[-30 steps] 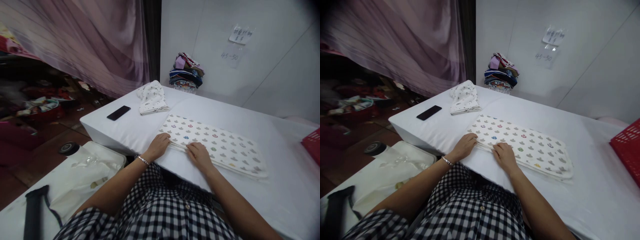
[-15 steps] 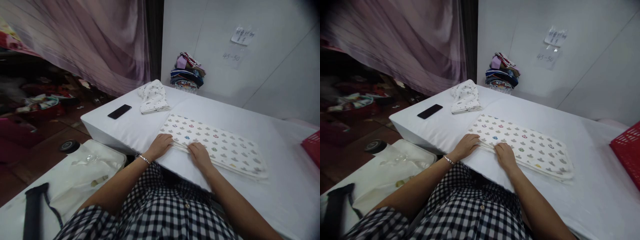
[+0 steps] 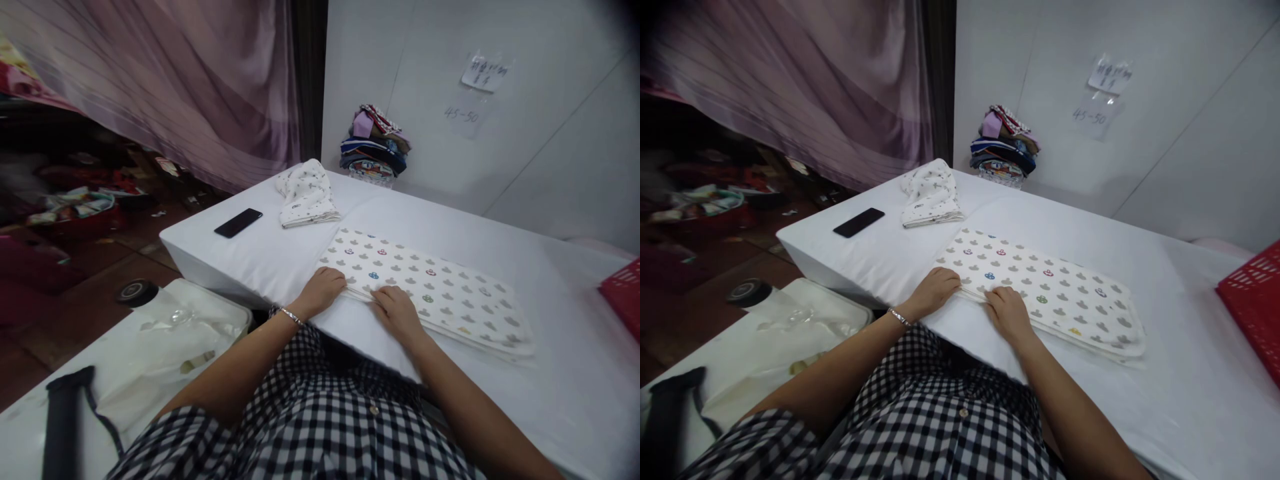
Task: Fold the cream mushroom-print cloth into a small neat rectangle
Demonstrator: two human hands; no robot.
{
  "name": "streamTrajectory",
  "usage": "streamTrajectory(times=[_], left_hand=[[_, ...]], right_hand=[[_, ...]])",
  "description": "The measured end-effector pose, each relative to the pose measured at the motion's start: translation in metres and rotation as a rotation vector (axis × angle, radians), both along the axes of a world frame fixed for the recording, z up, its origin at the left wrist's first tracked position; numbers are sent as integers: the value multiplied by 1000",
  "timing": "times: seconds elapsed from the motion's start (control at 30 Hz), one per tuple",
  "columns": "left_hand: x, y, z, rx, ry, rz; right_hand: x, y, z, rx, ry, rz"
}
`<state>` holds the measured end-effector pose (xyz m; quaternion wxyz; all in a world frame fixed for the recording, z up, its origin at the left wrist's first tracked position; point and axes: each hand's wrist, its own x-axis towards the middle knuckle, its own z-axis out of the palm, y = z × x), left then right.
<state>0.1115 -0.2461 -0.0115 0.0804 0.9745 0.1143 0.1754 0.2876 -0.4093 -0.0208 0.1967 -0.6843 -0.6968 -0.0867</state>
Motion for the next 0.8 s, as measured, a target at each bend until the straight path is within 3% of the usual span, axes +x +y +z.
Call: streamTrajectory(times=[0.17, 0.47, 0.8], left_hand=[[2, -1, 0, -1, 7, 26], [-4, -3, 1, -6, -43, -52], [-4, 0, -5, -114, -118, -16]], right_hand=[[0, 0, -1, -12, -15, 9], [1, 2, -6, 25, 38, 2], [-3, 1, -6, 3, 32, 17]])
